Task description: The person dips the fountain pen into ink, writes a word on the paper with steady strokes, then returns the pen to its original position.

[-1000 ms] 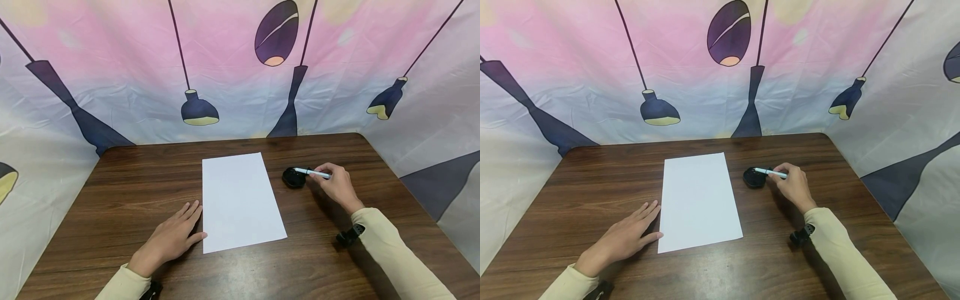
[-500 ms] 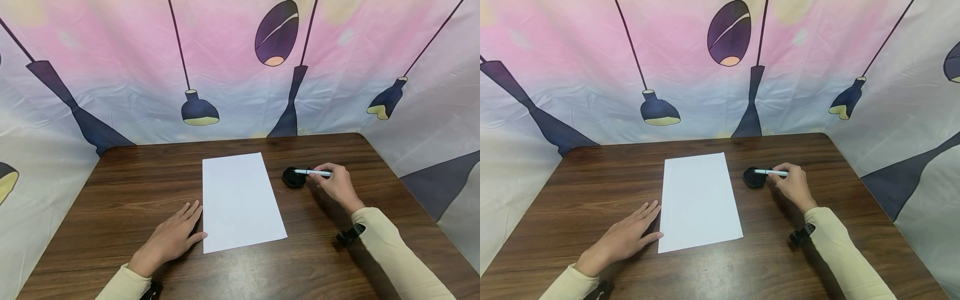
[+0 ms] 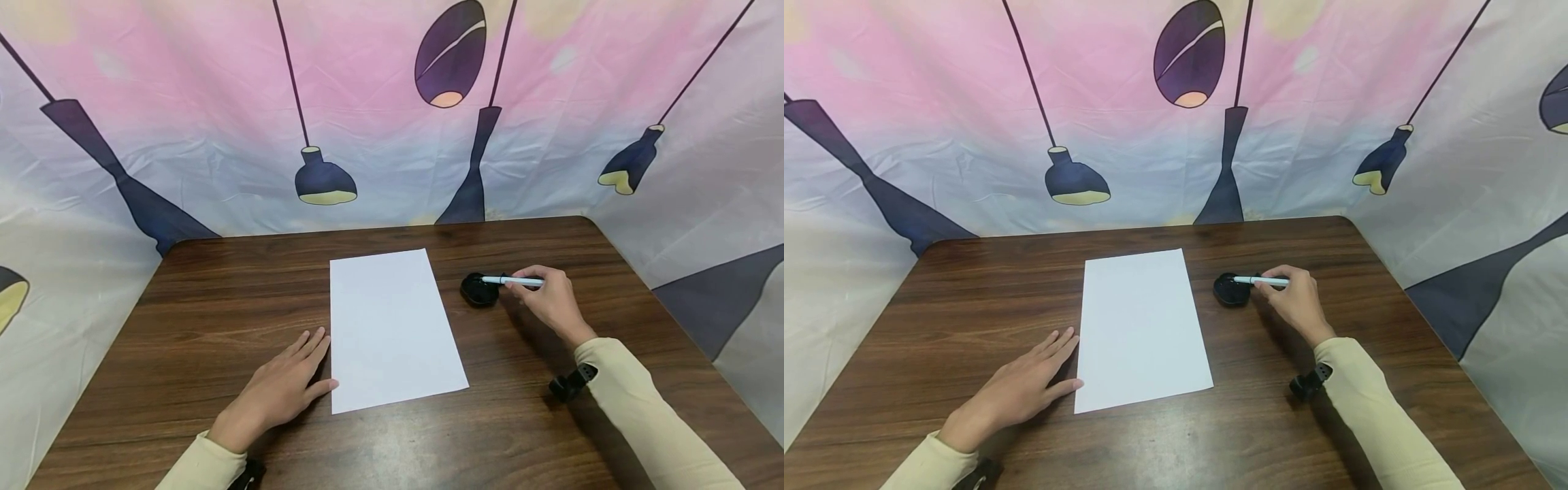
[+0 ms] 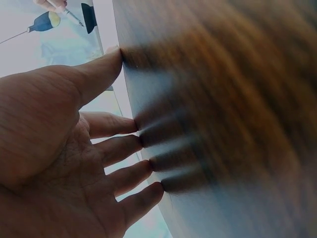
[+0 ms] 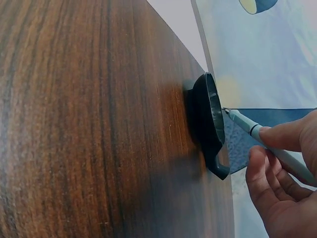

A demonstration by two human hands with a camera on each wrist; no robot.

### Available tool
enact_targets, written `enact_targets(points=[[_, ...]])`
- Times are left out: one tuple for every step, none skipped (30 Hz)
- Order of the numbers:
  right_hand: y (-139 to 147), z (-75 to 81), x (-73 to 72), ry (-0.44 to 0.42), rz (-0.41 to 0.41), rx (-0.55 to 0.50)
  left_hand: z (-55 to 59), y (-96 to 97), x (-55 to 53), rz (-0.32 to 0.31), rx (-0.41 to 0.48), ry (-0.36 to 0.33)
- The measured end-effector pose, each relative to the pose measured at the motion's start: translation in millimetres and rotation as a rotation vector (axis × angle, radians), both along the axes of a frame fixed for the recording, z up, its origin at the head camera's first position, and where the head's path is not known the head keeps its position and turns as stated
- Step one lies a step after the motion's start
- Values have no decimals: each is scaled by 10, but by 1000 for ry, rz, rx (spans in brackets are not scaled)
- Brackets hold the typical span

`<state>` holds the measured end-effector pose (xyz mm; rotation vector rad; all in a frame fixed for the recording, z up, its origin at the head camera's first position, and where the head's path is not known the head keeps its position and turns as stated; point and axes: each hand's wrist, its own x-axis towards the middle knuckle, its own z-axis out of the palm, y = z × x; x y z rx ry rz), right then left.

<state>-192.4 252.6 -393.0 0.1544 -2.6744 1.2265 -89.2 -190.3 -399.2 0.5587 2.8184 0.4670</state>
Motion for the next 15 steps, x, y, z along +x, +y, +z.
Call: enact_targets(points=[[0,1,-1,-1,0,-2,1,0,0,0,0,-1],[-1,1,-1,-2,0,-5,2,0,0,-1,0,-1],[0,1,-1,-2,1,-7,1,0,-1,-1,0,-2],[0,1,-2,-2,2,-9,1,0,-1,-1,0,-3],[1,1,-2,-2,3,-12,0,-1,0,-1,1,-4],[1,1,-2,-1,4,-14,-1,-1,0,-2,1,-3],[3,0,-2,-1,6,-15,-3,-3,0,-2,1,-3],[5,-1,-2,-2,9,-21,-5,-4,0,-4,1,-1],[8,-2,-1,-3,12,-26,-7,-6,0,-6,0,1],[11,-3,-1,-5,16,-32,-10,-9,1,-7,0,3],[13,-4,0,-6,19,-37,-12,-11,1,-9,-1,6],[16,-5,0,-9,24,-45,-14,-13,2,-10,-1,8],[18,-5,0,-12,28,-55,-16,-16,3,-11,-1,10],[20,-4,1,-16,31,-63,-17,-17,3,-13,-2,12],[19,-5,0,-21,32,-70,-17,-19,4,-12,-1,13]])
